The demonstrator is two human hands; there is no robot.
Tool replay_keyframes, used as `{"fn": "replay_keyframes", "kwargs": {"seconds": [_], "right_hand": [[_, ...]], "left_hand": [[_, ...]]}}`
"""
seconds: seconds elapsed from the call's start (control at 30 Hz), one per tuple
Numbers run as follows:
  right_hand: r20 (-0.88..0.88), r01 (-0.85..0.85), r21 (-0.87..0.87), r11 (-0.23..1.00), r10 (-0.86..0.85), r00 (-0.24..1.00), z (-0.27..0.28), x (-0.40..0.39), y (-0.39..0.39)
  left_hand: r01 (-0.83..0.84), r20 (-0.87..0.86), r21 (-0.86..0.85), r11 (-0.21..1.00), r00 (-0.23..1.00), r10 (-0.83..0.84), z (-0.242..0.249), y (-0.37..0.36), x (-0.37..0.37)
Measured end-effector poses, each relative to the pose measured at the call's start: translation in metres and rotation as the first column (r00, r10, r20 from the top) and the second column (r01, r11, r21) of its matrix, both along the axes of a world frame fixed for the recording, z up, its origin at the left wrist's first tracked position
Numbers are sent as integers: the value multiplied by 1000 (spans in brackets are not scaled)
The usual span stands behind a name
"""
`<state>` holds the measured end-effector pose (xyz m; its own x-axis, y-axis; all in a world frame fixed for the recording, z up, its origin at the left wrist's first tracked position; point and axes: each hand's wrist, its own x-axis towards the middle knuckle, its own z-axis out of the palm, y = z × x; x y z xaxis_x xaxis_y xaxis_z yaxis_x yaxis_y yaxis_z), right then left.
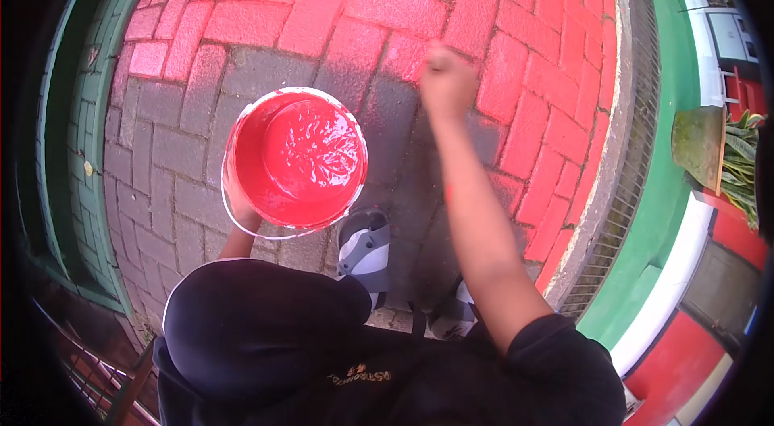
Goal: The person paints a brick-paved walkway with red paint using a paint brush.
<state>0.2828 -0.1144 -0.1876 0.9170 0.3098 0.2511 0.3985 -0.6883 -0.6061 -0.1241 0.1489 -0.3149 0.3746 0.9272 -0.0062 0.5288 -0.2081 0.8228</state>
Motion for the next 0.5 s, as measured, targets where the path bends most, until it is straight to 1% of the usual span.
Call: {"fn": "replay_keyframes", "kwargs": {"seconds": [0.07, 0.1, 0.17, 0.2, 0.23, 0.3, 0.37, 0.4, 0.43, 0.47, 0.5], "right_hand": [[-30, -50, 163, 985, 56, 998, 6, -16, 46], [-28, -48, 162, 986, 53, 998, 12, -15, 56], [-91, -78, 323, 943, 113, 989, 23, -10, 67], [-130, -4, 432, 902, 67, 989, 25, -10, 66], [-133, -1, 430, 903, 64, 989, 19, -6, 61], [-70, 139, 339, 930, -122, 990, -2, 11, 34], [-254, 190, 302, 934, -113, 961, -26, 38, -13], [-257, 245, 362, 899, -157, 954, -30, 49, -32], [-265, 301, 417, 858, -202, 943, -24, 50, -43], [-270, 304, 411, 859, -204, 941, -18, 48, -55], [-162, 329, 263, 907, -295, 942, 11, 42, -61]], "left_hand": [[6, 5, -6, 1000, 1000, -6, -3, 1, 5], [9, 9, -7, 1000, 1000, -9, -4, 2, 8], [15, 13, -13, 1000, 1000, -15, -7, 3, 12], [19, 11, -18, 1000, 1000, -19, -7, 2, 11], [23, 10, -21, 1000, 1000, -23, -7, 1, 11], [28, 14, -22, 999, 1000, -28, -7, 2, 13], [25, 19, -17, 1000, 999, -25, -5, 3, 13], [23, 20, -16, 1000, 1000, -22, -4, 4, 12], [21, 18, -16, 1000, 1000, -21, -5, 3, 10], [23, 13, -21, 1000, 1000, -22, -5, 0, 7], [26, 10, -26, 999, 1000, -25, -7, -2, 6]]}}
